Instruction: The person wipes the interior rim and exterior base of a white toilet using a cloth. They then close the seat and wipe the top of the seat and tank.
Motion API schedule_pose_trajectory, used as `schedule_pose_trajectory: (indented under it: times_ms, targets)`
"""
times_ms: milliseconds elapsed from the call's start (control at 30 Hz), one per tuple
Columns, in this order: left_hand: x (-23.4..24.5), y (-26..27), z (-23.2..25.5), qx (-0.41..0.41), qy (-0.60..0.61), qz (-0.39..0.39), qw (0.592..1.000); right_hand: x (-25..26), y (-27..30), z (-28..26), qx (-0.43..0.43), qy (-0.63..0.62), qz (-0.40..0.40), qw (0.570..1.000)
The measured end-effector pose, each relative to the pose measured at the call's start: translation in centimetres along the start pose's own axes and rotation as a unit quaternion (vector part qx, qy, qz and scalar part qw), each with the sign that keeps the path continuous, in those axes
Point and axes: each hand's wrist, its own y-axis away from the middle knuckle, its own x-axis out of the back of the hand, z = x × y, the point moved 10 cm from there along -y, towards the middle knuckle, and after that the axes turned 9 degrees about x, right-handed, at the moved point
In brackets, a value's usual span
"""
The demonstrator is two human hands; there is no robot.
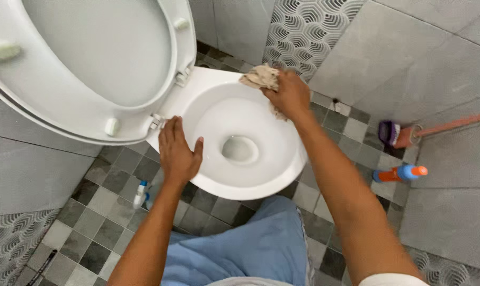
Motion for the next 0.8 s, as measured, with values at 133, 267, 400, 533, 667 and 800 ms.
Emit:
schedule_pose_trajectory:
  times_ms: [133,267,400,533,667,800]
  targets:
    - [1.3,1.3,1.0,-0.011,0.003,0.016,1.000,0.8,7.2,4.9,-0.173,-0.137,-0.011,0.975]
    - [2.3,3.0,1.6,-0.037,0.017,0.039,0.998,2.4,13.3,4.7,-0.161,-0.115,0.066,0.978]
    - [3.0,4.4,1.5,-0.062,0.028,0.065,0.996,3.3,18.0,3.4,-0.136,-0.098,0.129,0.977]
    - [2.9,4.9,1.0,-0.065,0.022,0.067,0.995,2.7,22.1,2.3,-0.165,-0.110,0.129,0.972]
    - [2.8,5.1,0.3,-0.057,0.026,0.060,0.996,1.3,26.5,0.3,-0.204,-0.118,0.099,0.967]
    - [2.7,4.9,-0.4,-0.052,0.030,0.060,0.996,1.6,30.1,-5.4,-0.154,-0.056,0.132,0.978]
